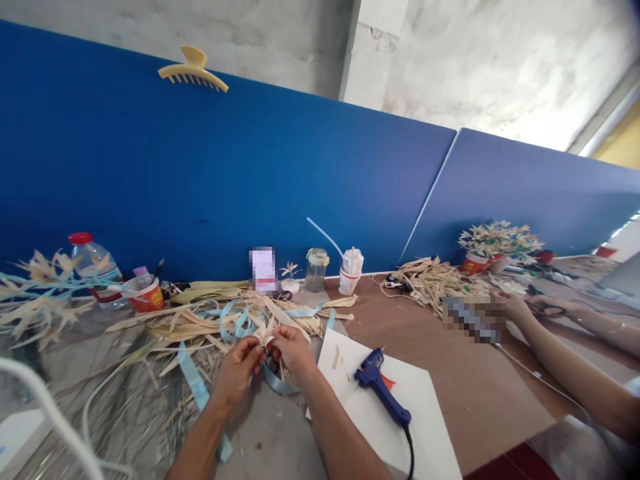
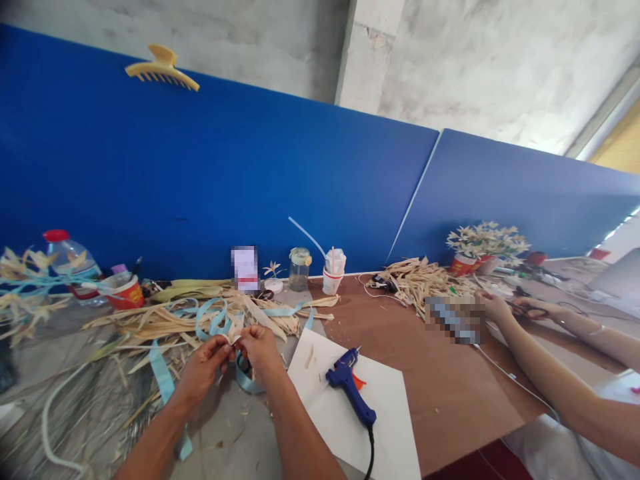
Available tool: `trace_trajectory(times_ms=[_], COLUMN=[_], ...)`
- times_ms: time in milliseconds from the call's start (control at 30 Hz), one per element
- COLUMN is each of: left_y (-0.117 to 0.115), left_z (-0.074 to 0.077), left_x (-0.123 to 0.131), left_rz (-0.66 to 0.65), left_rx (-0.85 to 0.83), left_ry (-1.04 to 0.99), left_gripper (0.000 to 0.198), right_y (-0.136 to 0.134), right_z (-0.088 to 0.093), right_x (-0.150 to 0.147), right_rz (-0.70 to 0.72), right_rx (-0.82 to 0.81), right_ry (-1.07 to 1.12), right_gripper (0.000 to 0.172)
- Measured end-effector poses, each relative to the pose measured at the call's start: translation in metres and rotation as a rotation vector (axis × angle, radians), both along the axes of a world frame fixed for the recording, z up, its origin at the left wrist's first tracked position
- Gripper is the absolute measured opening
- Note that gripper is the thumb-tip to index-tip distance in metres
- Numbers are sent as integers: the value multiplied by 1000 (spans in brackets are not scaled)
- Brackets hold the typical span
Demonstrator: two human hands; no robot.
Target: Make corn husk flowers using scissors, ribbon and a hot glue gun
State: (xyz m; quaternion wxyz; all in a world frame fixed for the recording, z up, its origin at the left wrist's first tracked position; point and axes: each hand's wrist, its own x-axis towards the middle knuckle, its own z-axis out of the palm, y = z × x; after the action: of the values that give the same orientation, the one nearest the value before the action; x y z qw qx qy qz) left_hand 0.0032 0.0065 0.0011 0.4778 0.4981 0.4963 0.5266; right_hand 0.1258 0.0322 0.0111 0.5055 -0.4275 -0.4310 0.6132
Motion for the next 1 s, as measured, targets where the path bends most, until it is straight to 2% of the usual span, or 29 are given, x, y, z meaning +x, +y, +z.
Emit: trace_trajectory(times_ms=[267,600,800,1000], left_y=[4,10,8,7], left_z=[-9,-14,-13,-6], left_x=[-5,-8,-7,-7], left_rz=[42,81,101,50], left_rx=[56,108,108,127], left_ry=[24,-55,-41,-96], left_gripper=[23,28,25,31], right_y=[0,16,9,-3], right_z=[1,-2,10,26], right_x=[3,16,17,12], right_rz=[13,-207,-162,-54], right_rx=[31,68,94,126], right_ry=[79,34,-51,-118], right_gripper=[13,20,20,26])
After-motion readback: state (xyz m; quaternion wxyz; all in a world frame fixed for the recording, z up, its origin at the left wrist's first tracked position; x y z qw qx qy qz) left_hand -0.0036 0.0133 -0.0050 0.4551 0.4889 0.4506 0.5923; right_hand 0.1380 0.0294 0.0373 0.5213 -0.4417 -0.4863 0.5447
